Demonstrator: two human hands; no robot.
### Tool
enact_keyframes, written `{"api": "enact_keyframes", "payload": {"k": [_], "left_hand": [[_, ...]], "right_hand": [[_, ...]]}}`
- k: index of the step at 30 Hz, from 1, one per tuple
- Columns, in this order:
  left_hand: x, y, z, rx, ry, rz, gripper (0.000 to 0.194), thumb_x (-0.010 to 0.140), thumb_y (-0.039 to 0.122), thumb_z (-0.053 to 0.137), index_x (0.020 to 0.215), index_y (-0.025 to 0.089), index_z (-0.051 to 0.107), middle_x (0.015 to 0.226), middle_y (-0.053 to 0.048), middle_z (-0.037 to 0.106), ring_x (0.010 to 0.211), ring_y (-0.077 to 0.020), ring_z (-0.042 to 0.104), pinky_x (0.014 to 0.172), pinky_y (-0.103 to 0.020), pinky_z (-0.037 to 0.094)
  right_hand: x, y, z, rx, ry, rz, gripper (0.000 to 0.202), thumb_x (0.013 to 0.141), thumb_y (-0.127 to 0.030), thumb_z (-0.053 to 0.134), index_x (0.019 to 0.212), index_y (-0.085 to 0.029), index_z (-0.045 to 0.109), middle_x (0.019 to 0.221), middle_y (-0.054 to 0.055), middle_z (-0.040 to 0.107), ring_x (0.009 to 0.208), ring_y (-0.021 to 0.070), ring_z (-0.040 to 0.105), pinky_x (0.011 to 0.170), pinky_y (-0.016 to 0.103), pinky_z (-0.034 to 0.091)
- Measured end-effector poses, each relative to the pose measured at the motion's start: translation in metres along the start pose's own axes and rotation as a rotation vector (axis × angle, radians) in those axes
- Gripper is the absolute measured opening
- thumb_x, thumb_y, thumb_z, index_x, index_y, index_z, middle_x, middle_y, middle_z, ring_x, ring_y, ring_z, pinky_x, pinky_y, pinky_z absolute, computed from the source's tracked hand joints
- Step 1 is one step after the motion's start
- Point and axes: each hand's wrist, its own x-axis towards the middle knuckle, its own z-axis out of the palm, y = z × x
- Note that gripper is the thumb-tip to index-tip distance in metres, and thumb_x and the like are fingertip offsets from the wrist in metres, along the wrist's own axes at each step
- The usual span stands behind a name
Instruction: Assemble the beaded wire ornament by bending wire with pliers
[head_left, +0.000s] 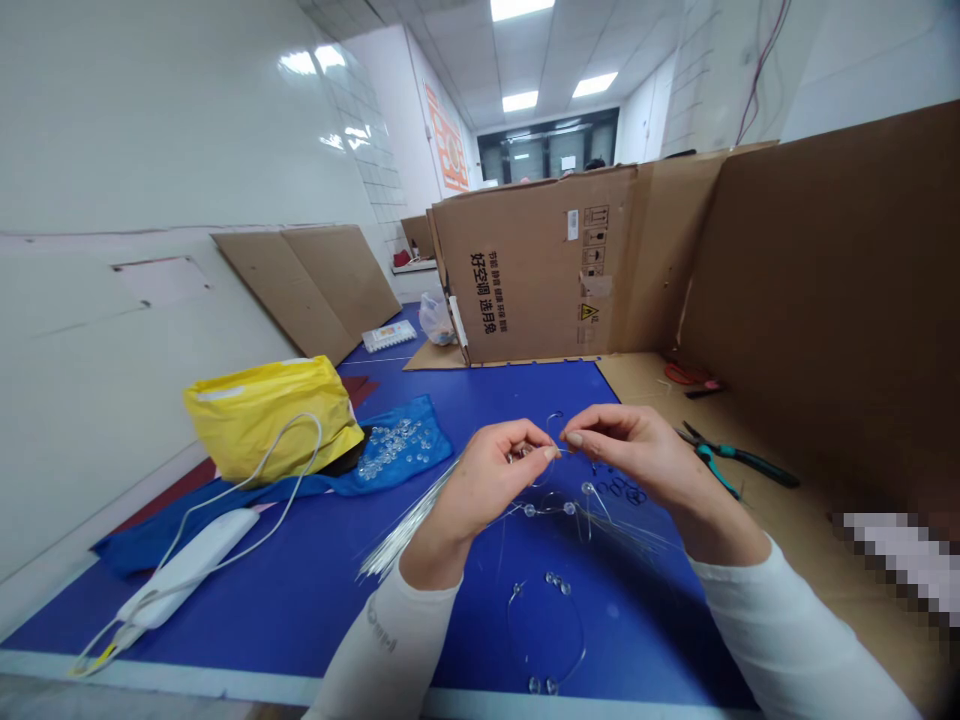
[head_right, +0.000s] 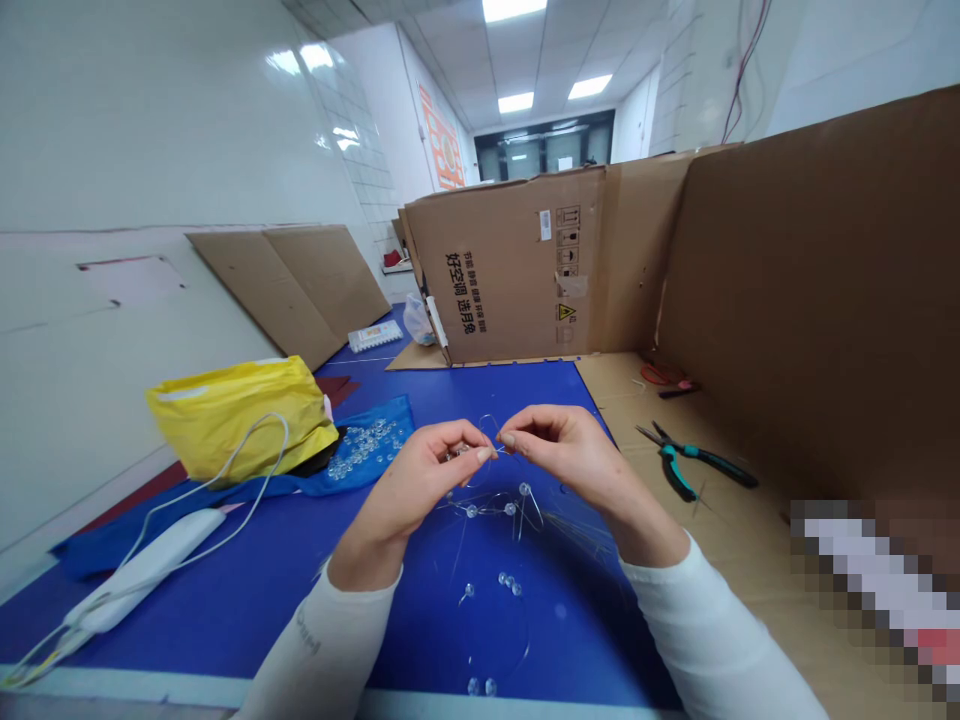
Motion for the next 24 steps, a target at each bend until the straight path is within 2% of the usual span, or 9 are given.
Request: {"api": "enact_keyframes", "payload": {"k": [4,10,17,20,24], "left_hand": [[0.0004,-0.0014,-0.0003,0.015,0.002,0.007,0.018,0.087,0.033,0.065,0.082,0.017,0.070,0.065,0.003,0.057,0.059,-0.0108,0.046,0.056,-0.025,0.034],[0.0008,-0.0036,-0.0003,0.032,-0.013,0.013,0.017,0.087,0.033,0.065,0.082,0.017,0.070,0.065,0.003,0.057,0.059,-0.0109,0.047,0.057,-0.025,0.035],[0.0009,-0.0036,0.0012,0.067,-0.050,0.048,0.016,0.087,0.031,0.065,0.078,0.017,0.068,0.063,0.004,0.054,0.058,-0.0107,0.045,0.057,-0.025,0.033],[0.0008,-0.0038,0.0016,0.056,-0.061,0.056,0.018,0.087,0.030,0.064,0.076,0.017,0.066,0.064,0.004,0.055,0.059,-0.0107,0.045,0.057,-0.025,0.033],[0.0006,-0.0049,0.0017,-0.012,-0.073,0.067,0.025,0.092,0.038,0.061,0.079,0.017,0.066,0.061,0.005,0.053,0.056,-0.0104,0.044,0.056,-0.025,0.033]], "right_hand": [[-0.0001,-0.0008,-0.0003,-0.002,-0.027,-0.034,0.015,0.079,-0.035,0.073,0.076,-0.020,0.074,0.067,-0.001,0.066,0.061,0.0131,0.054,0.060,0.028,0.043],[0.0000,-0.0017,0.0010,-0.050,0.008,-0.065,0.015,0.080,-0.035,0.072,0.075,-0.020,0.073,0.071,0.001,0.070,0.066,0.0145,0.059,0.064,0.029,0.048],[-0.0021,-0.0024,0.0045,-0.075,-0.015,-0.116,0.014,0.082,-0.032,0.069,0.087,-0.021,0.075,0.086,0.004,0.077,0.077,0.0175,0.067,0.073,0.032,0.053],[-0.0034,-0.0016,0.0063,-0.141,0.033,-0.160,0.012,0.085,-0.031,0.066,0.086,-0.022,0.074,0.086,0.003,0.077,0.078,0.0181,0.067,0.073,0.032,0.053],[-0.0056,-0.0030,0.0084,-0.281,0.107,-0.242,0.011,0.089,-0.027,0.062,0.085,-0.022,0.071,0.083,0.002,0.075,0.075,0.0172,0.066,0.071,0.030,0.051]]}}
